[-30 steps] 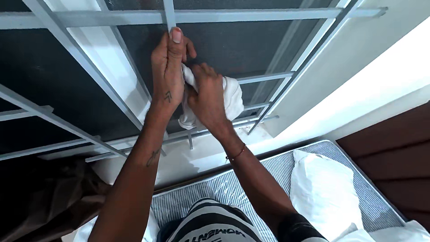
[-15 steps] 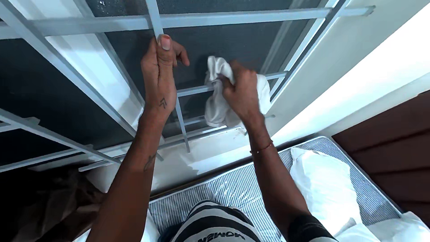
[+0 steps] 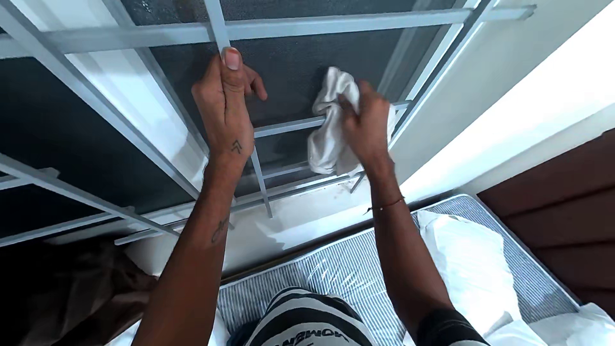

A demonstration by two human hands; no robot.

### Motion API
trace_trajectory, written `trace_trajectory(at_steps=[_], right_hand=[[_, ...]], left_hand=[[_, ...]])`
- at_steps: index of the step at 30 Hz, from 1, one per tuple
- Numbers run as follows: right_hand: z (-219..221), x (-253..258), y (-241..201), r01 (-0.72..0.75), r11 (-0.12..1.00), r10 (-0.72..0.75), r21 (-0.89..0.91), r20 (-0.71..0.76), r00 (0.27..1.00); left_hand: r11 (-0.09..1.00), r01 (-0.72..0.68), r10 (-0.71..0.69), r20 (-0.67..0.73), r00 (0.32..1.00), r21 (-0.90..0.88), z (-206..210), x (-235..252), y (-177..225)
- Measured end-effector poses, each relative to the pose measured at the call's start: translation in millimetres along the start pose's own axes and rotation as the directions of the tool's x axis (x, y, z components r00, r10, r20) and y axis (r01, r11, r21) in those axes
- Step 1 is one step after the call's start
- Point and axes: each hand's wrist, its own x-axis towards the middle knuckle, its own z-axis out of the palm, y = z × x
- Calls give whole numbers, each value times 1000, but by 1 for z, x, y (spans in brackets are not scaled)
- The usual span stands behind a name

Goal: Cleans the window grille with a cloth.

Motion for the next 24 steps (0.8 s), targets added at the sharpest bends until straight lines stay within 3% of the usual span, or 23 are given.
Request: trace_trajectory(at_steps=[2,5,10,12,15,20,24], right_hand=[[-10,6,15,-73,997,73,-23,-6,997],[-8,8,4,-130,991,130,-18,1,992],[33,-8,-67,75,996,-78,52,62,995],[38,-11,-68,120,990,-125,72,69,990],[26,-5,-44,52,998,-54,38,55,997],[-14,13,32,-142,982,138,-122,-43,990],[-22,17,61,-90,989,75,-118,-124,989]], left_hand=[[998,0,-2,-35,999,-62,7,0,1],[997,-2,-3,-77,997,-75,13,-1,1],[998,10,-5,-83,997,55,7,-1,-1],[989,59,-50,-68,996,139,3,-3,2],[973,86,-79,-39,996,216,-4,-2,4],[978,107,-96,-70,993,178,1,-3,4],[977,111,-100,-67,993,182,2,-2,5]])
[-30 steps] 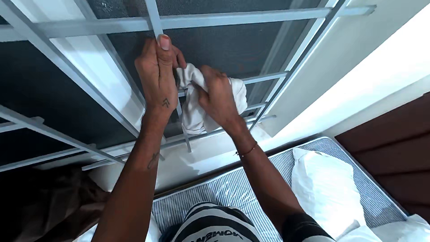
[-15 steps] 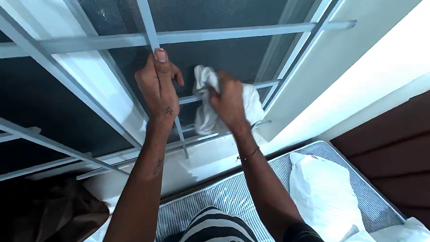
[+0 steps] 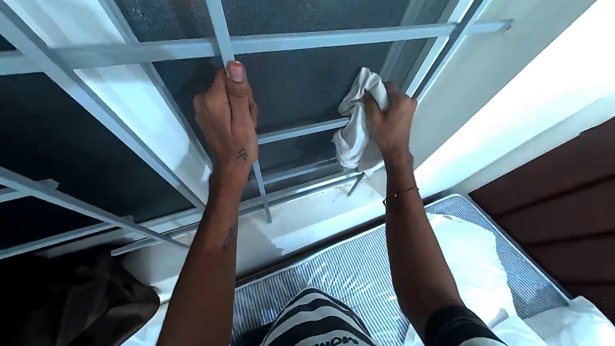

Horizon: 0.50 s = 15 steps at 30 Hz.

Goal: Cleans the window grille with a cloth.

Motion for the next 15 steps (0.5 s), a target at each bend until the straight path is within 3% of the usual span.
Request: trace_trajectory(at_steps=[3,7,15], right_hand=[[8,-7,-15,31,999,-30,13,-18,999],[9,-10,-28,122,990,-126,66,67,990],[6,-5,-5,58,998,-57,34,-37,998]], left_hand=[[1000,16,-16,-17,1000,-16,1,-2,0],[999,2,-2,-1,1000,-49,1,0,-1],[988,21,-22,1,1000,-152,4,-2,0]])
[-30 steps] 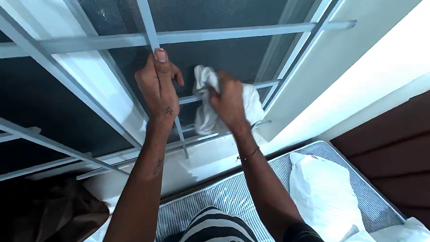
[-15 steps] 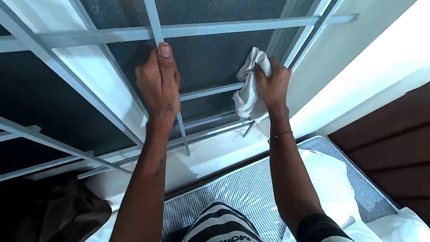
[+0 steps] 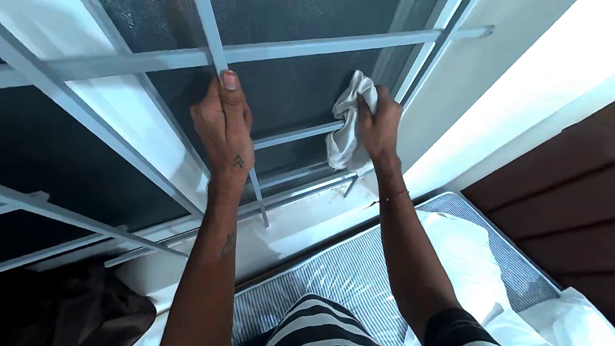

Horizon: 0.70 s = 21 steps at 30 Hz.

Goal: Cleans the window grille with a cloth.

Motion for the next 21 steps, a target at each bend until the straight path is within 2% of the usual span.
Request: trace_trajectory(at_steps=[5,10,16,18,21], right_hand=[[-4,-4,-4,67,994,-72,83,51,996],[0,1,-4,-49,998,52,48,-45,998],[-1,-10,-23,117,984,-134,137,123,983],[-8,-4,-13,93,991,-106,97,137,985],[-10,1,-1,-39,999,40,-26,51,998]], left_hand=[[997,-16,14,-28,999,-76,4,-1,-1],[999,-24,24,-1,1000,-39,0,0,0],[992,-29,27,-16,1000,-126,5,-1,-1],[993,-7,9,10,1000,-114,2,-1,0],[997,7,-4,41,999,-75,-2,0,1]])
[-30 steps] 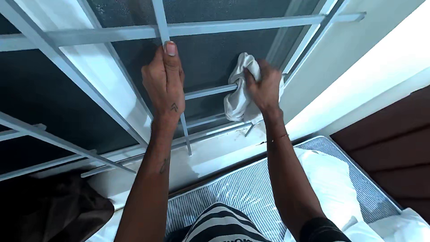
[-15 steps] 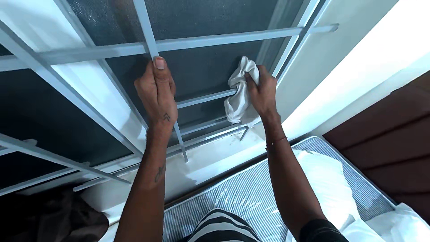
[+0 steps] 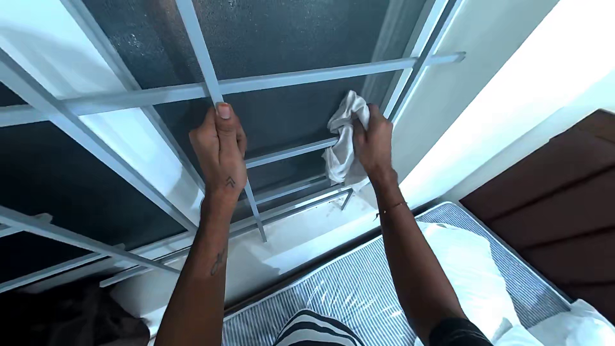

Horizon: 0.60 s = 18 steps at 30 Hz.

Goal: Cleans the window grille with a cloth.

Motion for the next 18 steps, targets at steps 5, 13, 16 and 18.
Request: trace_trajectory(at_steps=[5,13,16,18], right_hand=[[9,-6,-21,-42,996,38,-85,-46,998],[34,-26,-91,22,1000,-22,20,39,999],[50,-38,-125,37,999,-38,34,8,999],[58,-44,-146,57,997,-58,53,16,998]], left_hand=[[993,-5,4,-13,1000,-114,6,-1,-1],[1000,0,1,-133,991,8,15,0,-4],[996,-5,-6,-134,991,-84,17,1,-3],[990,0,-16,-117,993,-138,17,2,-1]])
